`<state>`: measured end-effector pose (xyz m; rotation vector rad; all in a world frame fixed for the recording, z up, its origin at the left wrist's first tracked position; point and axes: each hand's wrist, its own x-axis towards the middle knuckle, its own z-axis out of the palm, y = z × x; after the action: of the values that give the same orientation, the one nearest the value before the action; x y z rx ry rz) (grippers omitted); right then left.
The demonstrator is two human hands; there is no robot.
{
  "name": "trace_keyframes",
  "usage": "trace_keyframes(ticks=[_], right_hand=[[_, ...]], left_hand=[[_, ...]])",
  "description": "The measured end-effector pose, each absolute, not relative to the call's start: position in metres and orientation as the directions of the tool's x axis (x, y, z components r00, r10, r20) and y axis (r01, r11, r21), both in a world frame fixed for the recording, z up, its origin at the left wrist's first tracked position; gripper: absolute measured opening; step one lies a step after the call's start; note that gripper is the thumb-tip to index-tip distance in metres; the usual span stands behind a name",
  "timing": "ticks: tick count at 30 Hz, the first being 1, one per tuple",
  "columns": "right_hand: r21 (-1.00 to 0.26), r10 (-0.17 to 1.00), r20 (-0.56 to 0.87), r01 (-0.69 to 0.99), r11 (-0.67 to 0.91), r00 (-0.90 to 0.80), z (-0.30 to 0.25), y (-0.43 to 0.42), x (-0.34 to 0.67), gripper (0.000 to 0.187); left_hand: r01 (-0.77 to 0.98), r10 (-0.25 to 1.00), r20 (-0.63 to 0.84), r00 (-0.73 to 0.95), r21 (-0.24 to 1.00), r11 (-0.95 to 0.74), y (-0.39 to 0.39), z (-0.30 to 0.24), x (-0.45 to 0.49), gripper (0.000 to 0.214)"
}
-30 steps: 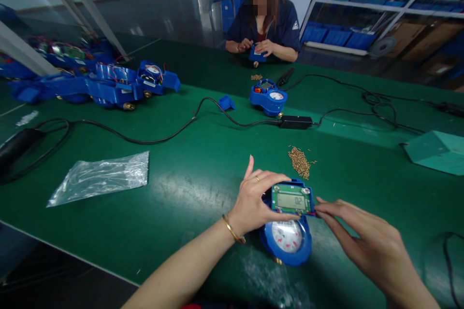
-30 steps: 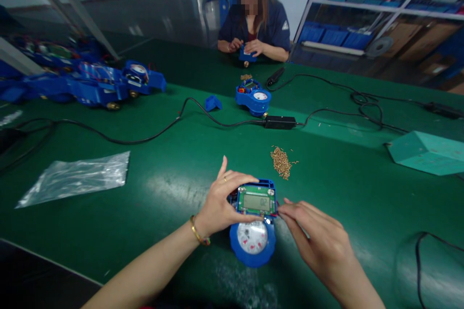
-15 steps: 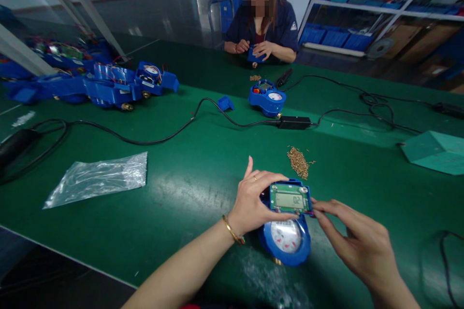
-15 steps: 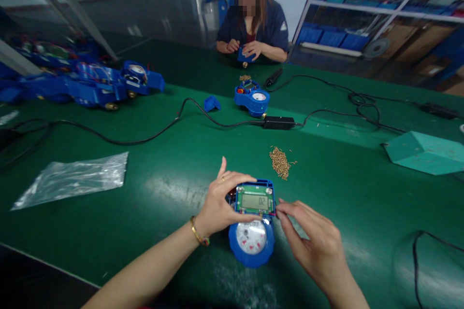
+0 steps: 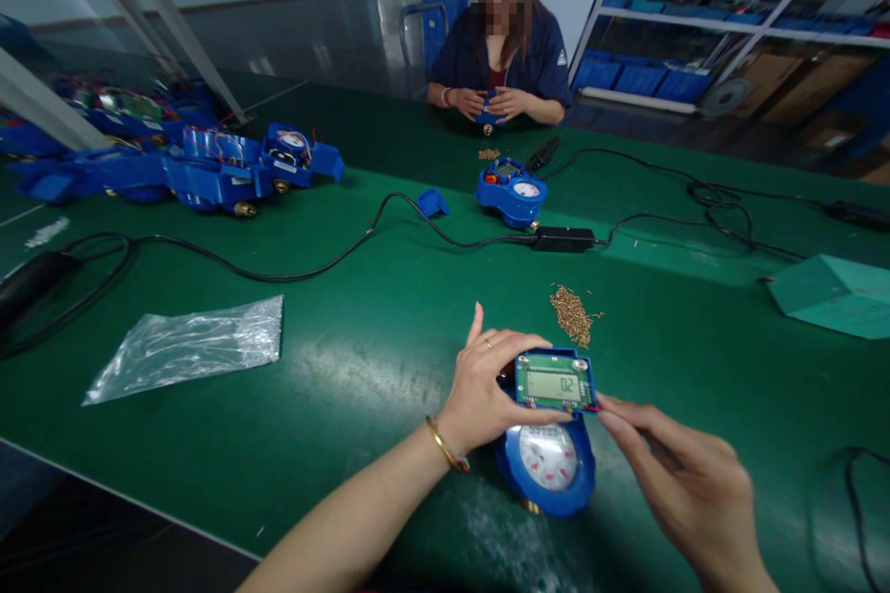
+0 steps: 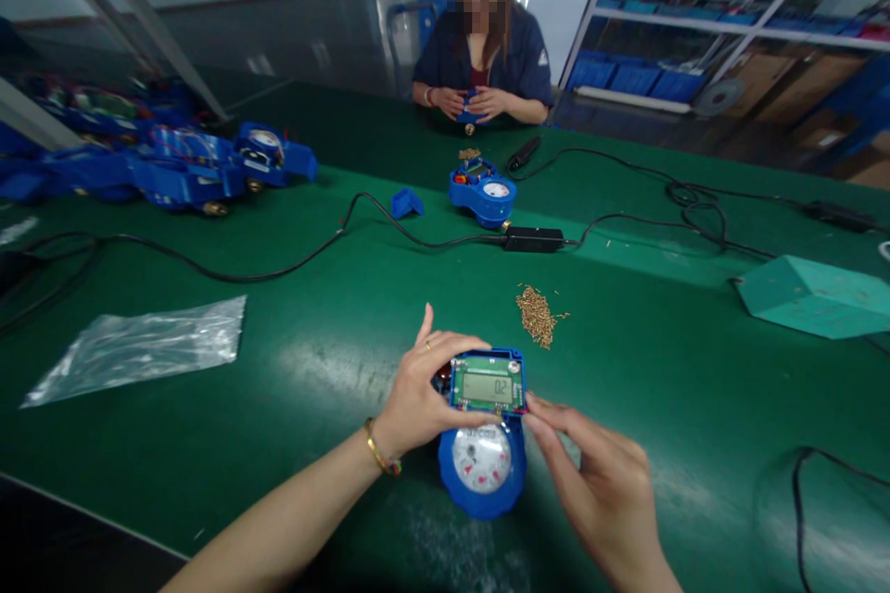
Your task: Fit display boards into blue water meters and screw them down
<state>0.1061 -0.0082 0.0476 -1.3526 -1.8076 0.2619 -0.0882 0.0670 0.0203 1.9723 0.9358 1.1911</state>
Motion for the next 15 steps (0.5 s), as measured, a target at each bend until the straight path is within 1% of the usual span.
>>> trace_keyframes(ticks=[2, 5, 11, 15], right_hand=[[-0.666, 0.886, 0.463, 0.654, 0.359, -0.015, 0.049, -0.005, 0.106, 0.008], [-0.750, 0.925, 0.379, 0.594, 0.290, 0.026, 0.049, -0.004, 0.109, 0.008], [-0.890, 0.986, 0.152, 0.445, 0.103, 0.074, 0.047, -0.007, 0.110, 0.009], [-0.952, 0.971, 0.071, 0.307, -0.002, 0.227, 0.044, -0.007, 0.101, 0.013]], left_hand=[[0.243, 0.825, 0.453, 0.337, 0.805, -0.541, 0.067, 0.021, -0.088, 0.062], [0.245, 0.823, 0.452, 0.343, 0.803, -0.543, 0.067, 0.021, -0.088, 0.062], [0.248, 0.819, 0.473, 0.325, 0.793, -0.557, 0.066, 0.020, -0.086, 0.060], [0.260, 0.826, 0.474, 0.305, 0.793, -0.551, 0.065, 0.020, -0.086, 0.059]])
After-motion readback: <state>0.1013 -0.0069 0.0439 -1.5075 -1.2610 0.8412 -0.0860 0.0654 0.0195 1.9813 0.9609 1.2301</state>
